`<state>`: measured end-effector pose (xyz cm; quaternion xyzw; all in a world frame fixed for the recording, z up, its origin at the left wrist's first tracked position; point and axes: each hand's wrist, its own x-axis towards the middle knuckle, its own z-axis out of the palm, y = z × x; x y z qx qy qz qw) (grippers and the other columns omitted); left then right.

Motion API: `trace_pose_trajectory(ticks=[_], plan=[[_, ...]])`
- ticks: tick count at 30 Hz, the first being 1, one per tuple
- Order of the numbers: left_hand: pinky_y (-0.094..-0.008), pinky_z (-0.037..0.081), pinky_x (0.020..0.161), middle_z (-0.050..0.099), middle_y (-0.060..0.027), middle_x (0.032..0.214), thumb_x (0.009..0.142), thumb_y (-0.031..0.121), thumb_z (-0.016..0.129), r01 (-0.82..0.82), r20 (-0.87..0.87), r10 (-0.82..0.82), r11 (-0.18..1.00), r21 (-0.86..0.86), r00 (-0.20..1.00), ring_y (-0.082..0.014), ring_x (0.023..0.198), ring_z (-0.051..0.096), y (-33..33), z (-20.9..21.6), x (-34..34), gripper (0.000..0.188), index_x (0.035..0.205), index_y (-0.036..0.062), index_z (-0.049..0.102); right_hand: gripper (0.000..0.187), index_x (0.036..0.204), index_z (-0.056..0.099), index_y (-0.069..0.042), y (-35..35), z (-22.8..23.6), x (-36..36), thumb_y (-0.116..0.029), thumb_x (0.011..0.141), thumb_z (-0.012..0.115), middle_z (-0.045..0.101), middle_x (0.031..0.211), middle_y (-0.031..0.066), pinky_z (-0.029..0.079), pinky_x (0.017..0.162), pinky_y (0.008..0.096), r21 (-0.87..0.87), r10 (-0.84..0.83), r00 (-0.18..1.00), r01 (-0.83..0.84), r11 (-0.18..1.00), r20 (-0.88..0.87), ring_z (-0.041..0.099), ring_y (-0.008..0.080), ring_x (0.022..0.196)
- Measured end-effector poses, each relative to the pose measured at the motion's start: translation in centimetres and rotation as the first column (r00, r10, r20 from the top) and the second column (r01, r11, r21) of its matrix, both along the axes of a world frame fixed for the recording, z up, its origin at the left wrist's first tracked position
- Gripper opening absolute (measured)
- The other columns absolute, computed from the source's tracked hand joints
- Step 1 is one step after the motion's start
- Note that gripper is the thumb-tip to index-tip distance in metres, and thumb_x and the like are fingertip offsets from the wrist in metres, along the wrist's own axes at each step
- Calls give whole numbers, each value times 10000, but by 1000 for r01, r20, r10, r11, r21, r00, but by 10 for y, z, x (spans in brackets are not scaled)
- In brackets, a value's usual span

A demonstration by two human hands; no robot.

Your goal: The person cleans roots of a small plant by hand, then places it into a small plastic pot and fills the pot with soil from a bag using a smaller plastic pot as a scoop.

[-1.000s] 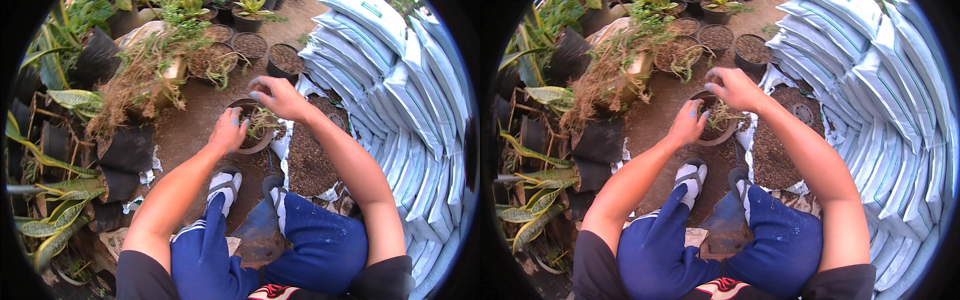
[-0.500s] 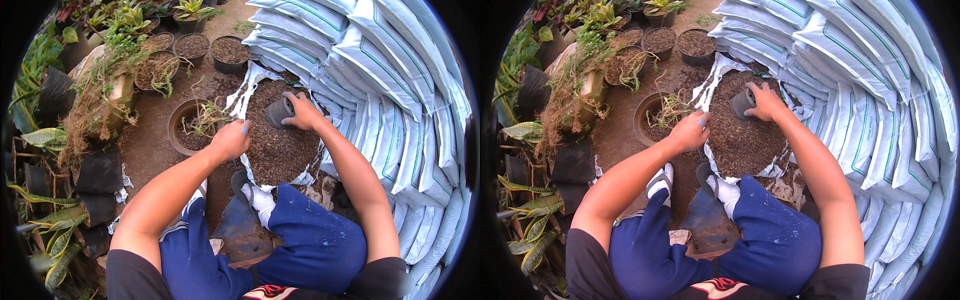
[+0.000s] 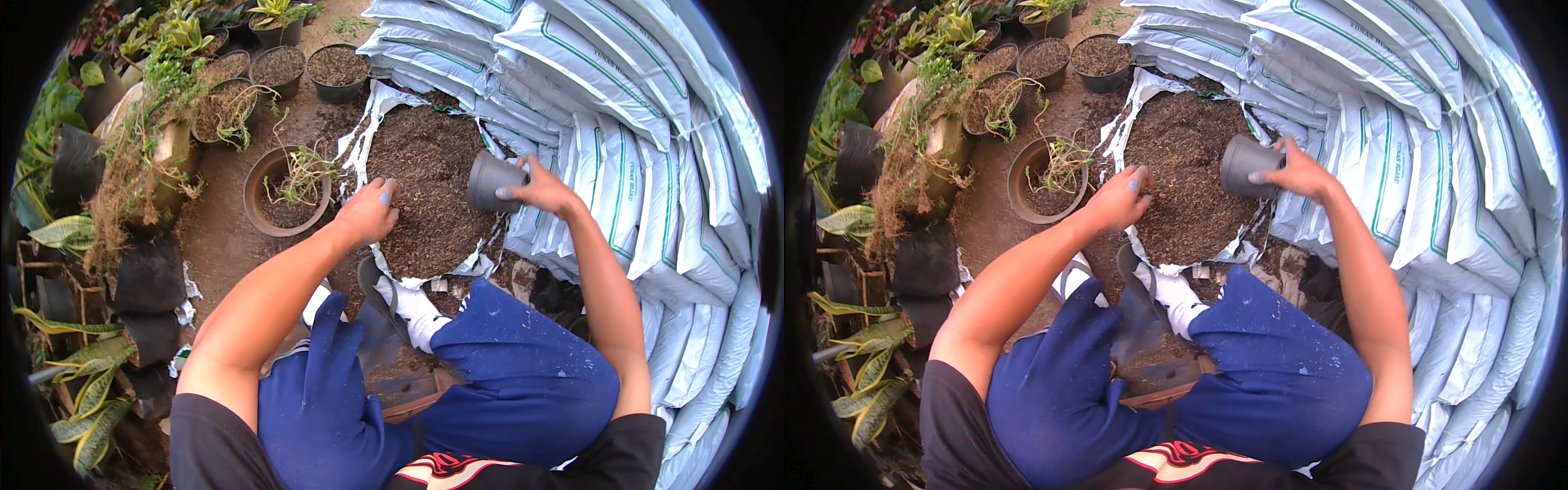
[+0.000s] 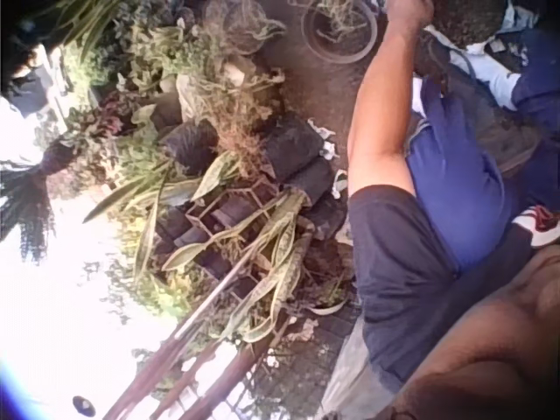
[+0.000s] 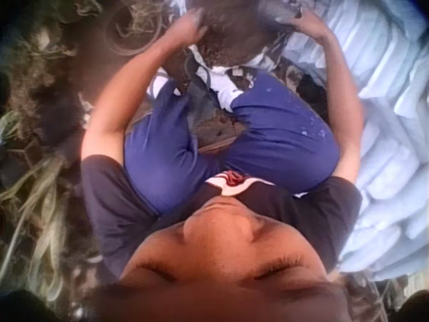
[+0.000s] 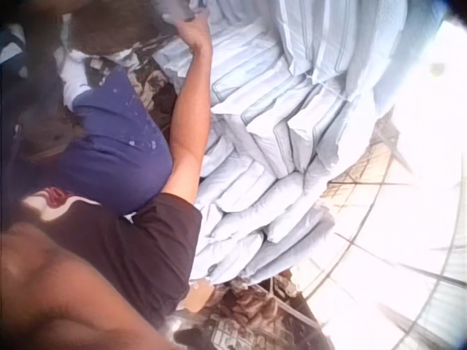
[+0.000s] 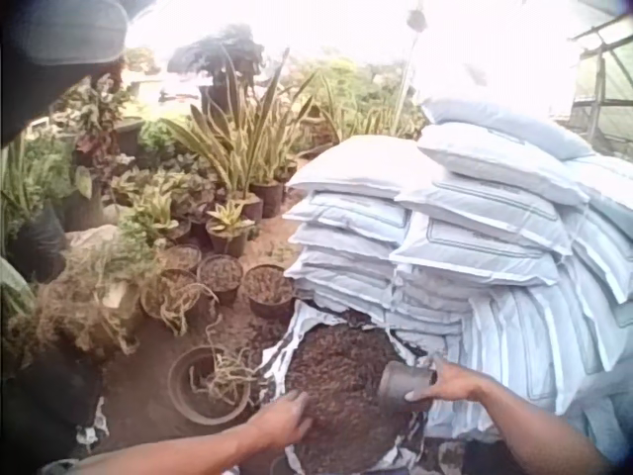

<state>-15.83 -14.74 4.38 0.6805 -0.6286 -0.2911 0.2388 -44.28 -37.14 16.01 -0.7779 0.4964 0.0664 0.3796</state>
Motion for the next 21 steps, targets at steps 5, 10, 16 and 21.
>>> trace_pose_trajectory(ticks=[5,10,16,21], plan=[[-498,502,1019,595,-244,1227,929,191,732,24,-18,-23,998,49,1000,-447,1197,599,-19,-2,-9,509,1336,39,467,858,1394,393,-53,18,-19,-6,-265,769,941,593,1233,218,608,792,410,170,-3,993,23,985,-114,660,289,1035],[-499,500,1071,568,-280,1326,890,138,768,62,-28,-59,986,155,998,-454,1264,583,-25,-9,-15,663,1428,33,396,1021,1526,360,19,20,-19,17,-411,776,902,590,1320,300,628,793,401,142,278,886,-242,960,-371,692,331,1048],[-498,495,1072,592,-271,1347,875,118,796,2,-65,10,983,184,998,-453,1284,568,-42,-11,-23,624,1401,31,471,1237,1460,405,144,53,-49,43,-827,749,693,625,1285,384,559,1001,431,-171,17,884,-110,979,-467,690,458,1142],[-509,499,1057,623,-292,1292,854,93,806,-25,-106,41,988,152,994,-471,1243,586,-58,-20,-33,631,1396,13,492,1092,1411,437,157,47,-45,61,-654,761,770,670,1227,340,659,625,482,-121,-62,922,17,993,-383,746,432,975]])
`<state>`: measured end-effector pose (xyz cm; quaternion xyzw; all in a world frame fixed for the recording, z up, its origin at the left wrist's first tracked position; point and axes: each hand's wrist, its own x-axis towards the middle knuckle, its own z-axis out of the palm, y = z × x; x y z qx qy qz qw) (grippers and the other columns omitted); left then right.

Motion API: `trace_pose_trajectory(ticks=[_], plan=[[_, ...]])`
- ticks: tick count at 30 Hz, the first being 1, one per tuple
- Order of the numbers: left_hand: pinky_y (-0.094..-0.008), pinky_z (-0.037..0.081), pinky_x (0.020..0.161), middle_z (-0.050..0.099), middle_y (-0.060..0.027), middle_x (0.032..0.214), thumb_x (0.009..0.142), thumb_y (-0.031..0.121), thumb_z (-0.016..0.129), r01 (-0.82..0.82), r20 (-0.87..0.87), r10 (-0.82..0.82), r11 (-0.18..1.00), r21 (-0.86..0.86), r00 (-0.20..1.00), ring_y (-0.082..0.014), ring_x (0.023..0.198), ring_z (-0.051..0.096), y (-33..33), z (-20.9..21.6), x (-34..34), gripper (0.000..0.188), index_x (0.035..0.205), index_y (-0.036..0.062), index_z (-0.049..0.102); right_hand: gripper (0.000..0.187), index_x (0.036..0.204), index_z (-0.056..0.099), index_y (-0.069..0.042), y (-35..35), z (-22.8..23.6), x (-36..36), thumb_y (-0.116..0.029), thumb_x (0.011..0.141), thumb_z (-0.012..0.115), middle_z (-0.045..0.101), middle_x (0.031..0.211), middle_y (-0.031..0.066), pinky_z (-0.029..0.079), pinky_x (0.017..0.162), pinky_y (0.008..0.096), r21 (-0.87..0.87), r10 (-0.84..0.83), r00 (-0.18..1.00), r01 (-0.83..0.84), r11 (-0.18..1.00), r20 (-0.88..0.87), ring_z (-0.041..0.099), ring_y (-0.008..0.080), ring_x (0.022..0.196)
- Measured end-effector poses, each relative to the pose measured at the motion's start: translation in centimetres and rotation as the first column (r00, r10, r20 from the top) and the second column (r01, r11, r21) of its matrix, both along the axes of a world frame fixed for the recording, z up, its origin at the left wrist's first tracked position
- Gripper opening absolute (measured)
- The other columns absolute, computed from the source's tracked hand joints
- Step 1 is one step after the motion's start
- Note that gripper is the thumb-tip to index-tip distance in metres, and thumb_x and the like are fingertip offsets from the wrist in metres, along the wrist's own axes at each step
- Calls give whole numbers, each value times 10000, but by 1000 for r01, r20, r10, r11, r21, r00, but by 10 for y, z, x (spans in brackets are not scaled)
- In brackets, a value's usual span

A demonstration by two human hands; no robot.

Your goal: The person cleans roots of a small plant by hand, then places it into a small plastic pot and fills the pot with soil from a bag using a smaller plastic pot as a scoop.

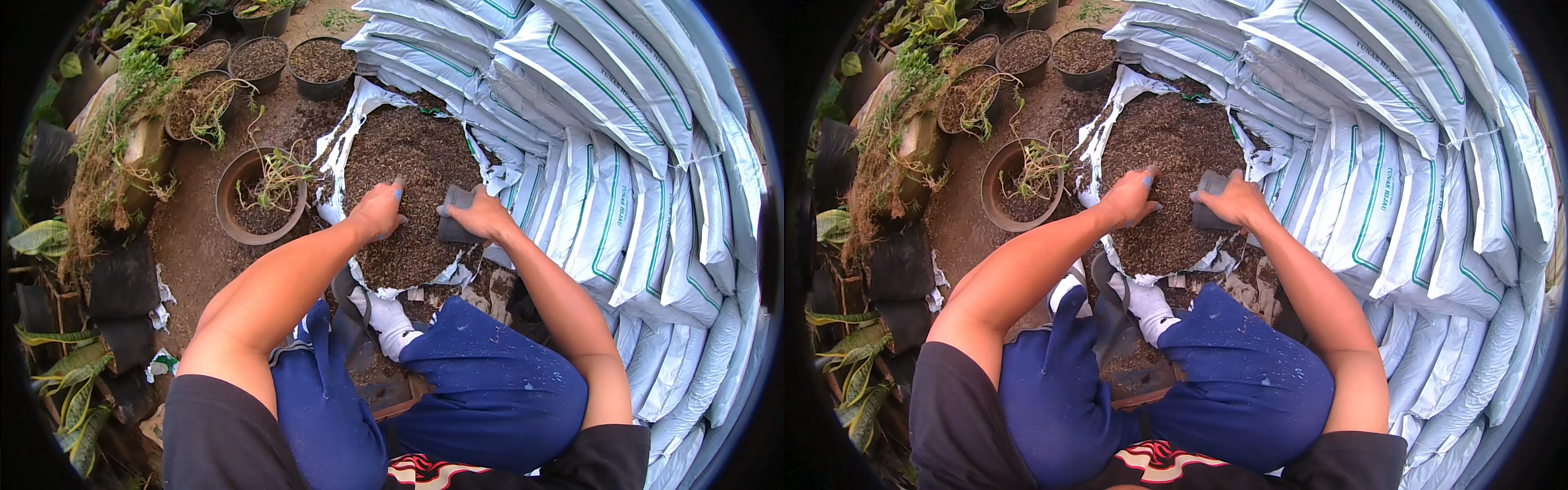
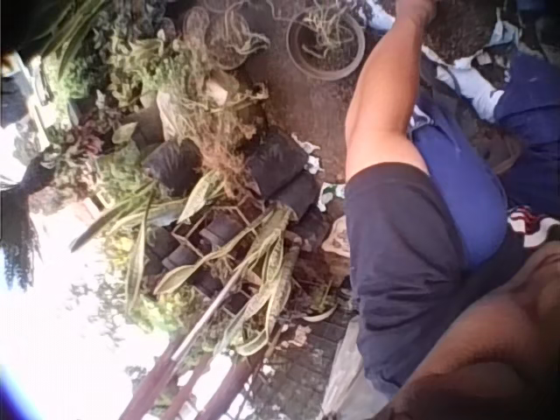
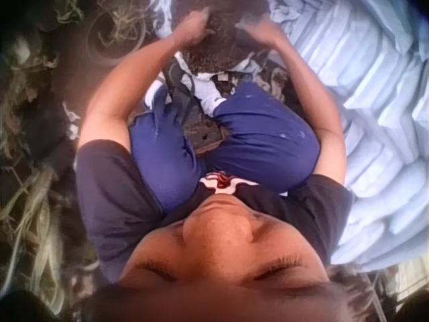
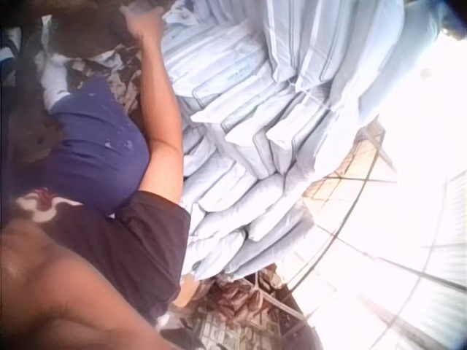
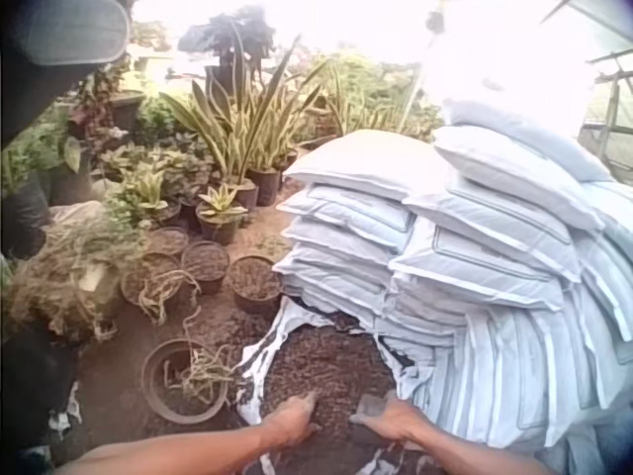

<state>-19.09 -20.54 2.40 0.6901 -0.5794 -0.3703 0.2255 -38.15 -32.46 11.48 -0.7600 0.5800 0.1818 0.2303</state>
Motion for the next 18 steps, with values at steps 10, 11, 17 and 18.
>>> trace_pose_trajectory(ticks=[10,11,17,18], plan=[[-543,524,997,686,-312,1154,831,28,636,178,-68,-180,984,-27,981,-485,1127,646,-40,-8,-47,426,1252,-25,607,1102,1563,326,31,-31,-22,-8,-560,764,802,554,1409,285,643,740,583,280,-291,945,241,929,151,674,431,1148],[-539,524,998,690,-310,1152,831,32,632,151,-57,-154,987,-46,986,-478,1128,650,-43,0,-48,434,1261,-25,606,1105,1569,314,29,-40,-27,-13,-569,772,790,550,1417,284,641,744,588,266,-258,954,213,940,150,668,433,1161],[-506,479,1061,591,-254,1270,848,96,655,-31,188,87,959,-282,978,-444,1203,564,-31,12,-19,552,1382,1,550,1099,1638,200,4,-38,-5,-7,-631,872,668,301,1639,276,627,874,581,415,-189,980,148,898,60,546,441,1349],[-506,457,1075,563,-250,1275,851,109,673,-79,192,142,951,-299,971,-441,1211,533,-31,8,-12,559,1384,-5,545,1129,1650,176,-7,-41,-2,-4,-715,888,617,194,1699,232,625,908,558,435,-26,1000,18,900,13,507,434,1394]])
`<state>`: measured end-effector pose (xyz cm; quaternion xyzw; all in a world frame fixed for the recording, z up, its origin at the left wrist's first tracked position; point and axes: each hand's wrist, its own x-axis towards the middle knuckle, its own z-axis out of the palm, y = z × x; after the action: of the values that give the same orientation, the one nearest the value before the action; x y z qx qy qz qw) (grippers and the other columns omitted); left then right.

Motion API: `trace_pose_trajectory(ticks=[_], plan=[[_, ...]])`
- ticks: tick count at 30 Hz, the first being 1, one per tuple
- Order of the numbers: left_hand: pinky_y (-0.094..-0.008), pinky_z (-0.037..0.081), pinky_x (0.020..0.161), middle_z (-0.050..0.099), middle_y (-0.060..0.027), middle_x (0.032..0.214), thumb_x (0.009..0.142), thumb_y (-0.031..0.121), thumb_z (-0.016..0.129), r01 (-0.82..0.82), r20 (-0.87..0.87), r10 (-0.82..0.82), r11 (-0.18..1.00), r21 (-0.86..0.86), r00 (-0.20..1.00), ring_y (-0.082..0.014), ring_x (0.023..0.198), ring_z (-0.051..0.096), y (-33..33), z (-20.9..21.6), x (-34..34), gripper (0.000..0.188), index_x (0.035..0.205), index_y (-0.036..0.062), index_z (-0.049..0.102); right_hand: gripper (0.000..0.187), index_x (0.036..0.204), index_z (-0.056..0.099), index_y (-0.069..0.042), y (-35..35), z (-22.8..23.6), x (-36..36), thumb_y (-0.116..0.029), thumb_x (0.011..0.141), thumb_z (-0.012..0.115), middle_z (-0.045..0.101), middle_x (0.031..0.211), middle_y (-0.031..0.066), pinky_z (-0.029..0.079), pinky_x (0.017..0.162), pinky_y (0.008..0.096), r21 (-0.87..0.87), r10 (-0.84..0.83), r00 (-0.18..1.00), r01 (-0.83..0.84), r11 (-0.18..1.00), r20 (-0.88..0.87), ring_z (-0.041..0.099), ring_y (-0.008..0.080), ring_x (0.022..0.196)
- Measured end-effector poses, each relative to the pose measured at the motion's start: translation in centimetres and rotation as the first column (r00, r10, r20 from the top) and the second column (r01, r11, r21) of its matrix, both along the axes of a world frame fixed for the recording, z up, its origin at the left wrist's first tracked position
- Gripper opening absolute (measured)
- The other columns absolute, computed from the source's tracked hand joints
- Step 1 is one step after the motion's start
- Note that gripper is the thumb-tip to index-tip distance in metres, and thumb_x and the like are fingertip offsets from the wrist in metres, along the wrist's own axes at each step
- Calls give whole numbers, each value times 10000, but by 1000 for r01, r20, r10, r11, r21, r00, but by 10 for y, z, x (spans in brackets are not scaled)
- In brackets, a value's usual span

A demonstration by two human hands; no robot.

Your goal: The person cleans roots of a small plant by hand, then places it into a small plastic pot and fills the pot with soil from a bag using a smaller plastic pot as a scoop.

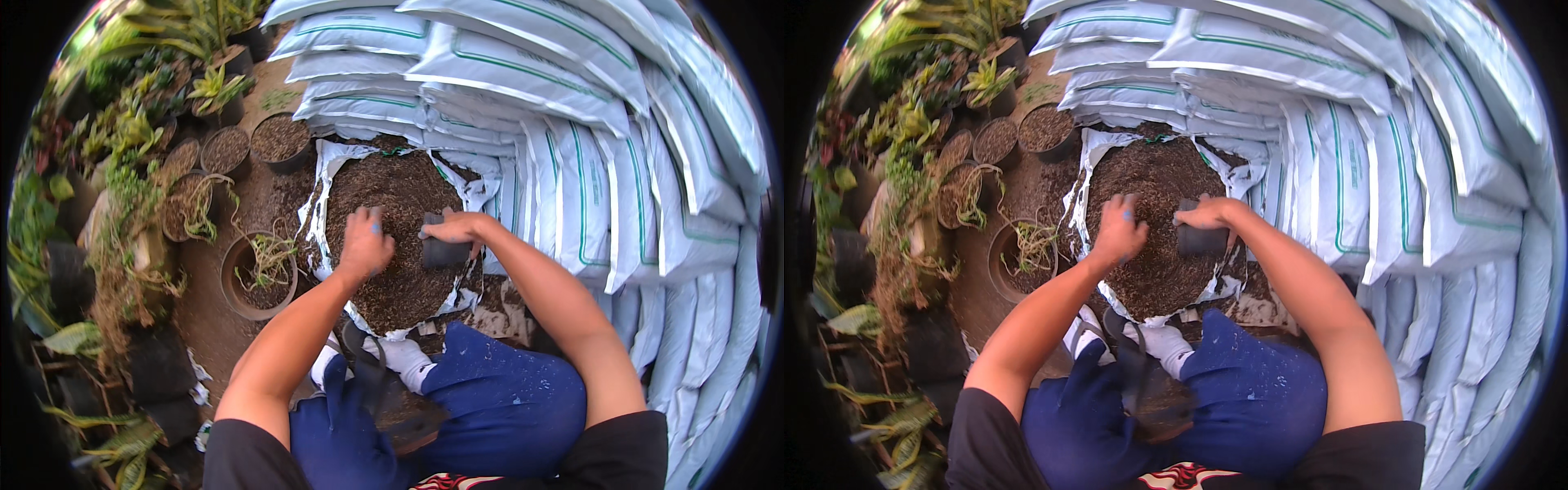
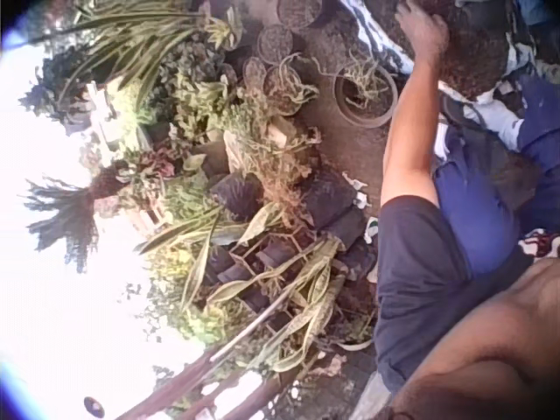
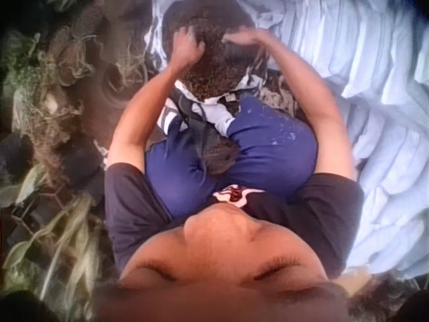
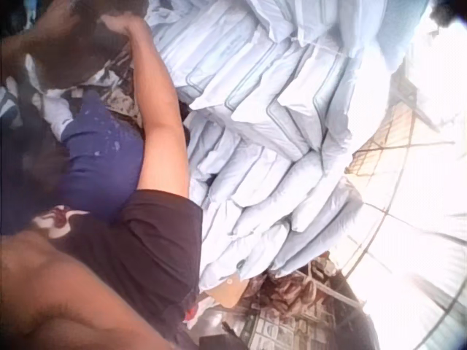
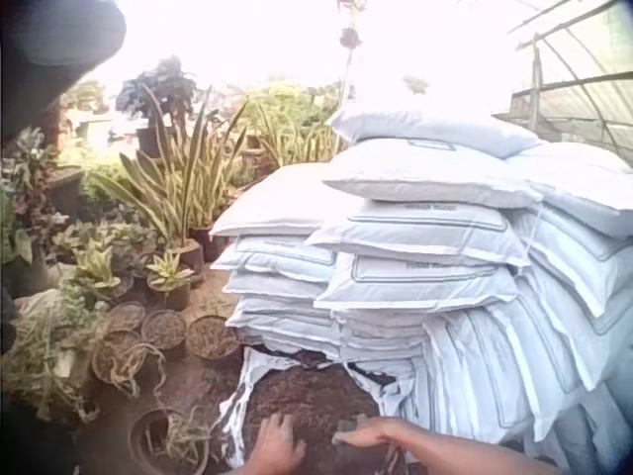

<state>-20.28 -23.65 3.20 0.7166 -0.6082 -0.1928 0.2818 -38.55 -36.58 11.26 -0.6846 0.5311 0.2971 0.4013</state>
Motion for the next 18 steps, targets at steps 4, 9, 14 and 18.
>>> trace_pose_trajectory(ticks=[4,9,14,18], plan=[[-513,387,1139,500,-258,1386,886,154,718,-114,-24,114,993,-21,993,-453,1303,469,-4,-17,24,632,1449,2,475,1063,1665,261,-179,-9,8,16,-844,877,519,163,1735,171,627,870,499,133,75,989,-58,989,-128,576,408,1339],[-513,278,1244,332,-269,1607,995,217,629,-113,-85,124,986,120,989,-447,1496,318,-10,-26,24,648,1554,18,369,959,1634,346,-161,-13,7,4,-734,901,580,244,1705,190,644,848,512,140,-6,1000,10,990,-31,548,395,1368],[-500,218,1272,238,-262,1668,1044,341,553,-120,-213,158,976,182,964,-441,1552,219,-18,-40,20,660,1592,41,338,884,1508,505,-6,-17,-5,-11,-636,900,624,307,1668,208,665,757,541,115,-133,982,118,986,132,559,424,1338],[-505,206,1267,224,-279,1667,1055,415,520,-112,-216,152,976,188,964,-456,1546,217,-29,-45,-12,671,1592,49,352,856,1418,593,34,-19,-12,-10,-643,896,618,426,1599,231,676,659,512,56,-139,970,130,990,201,645,447,1215]])
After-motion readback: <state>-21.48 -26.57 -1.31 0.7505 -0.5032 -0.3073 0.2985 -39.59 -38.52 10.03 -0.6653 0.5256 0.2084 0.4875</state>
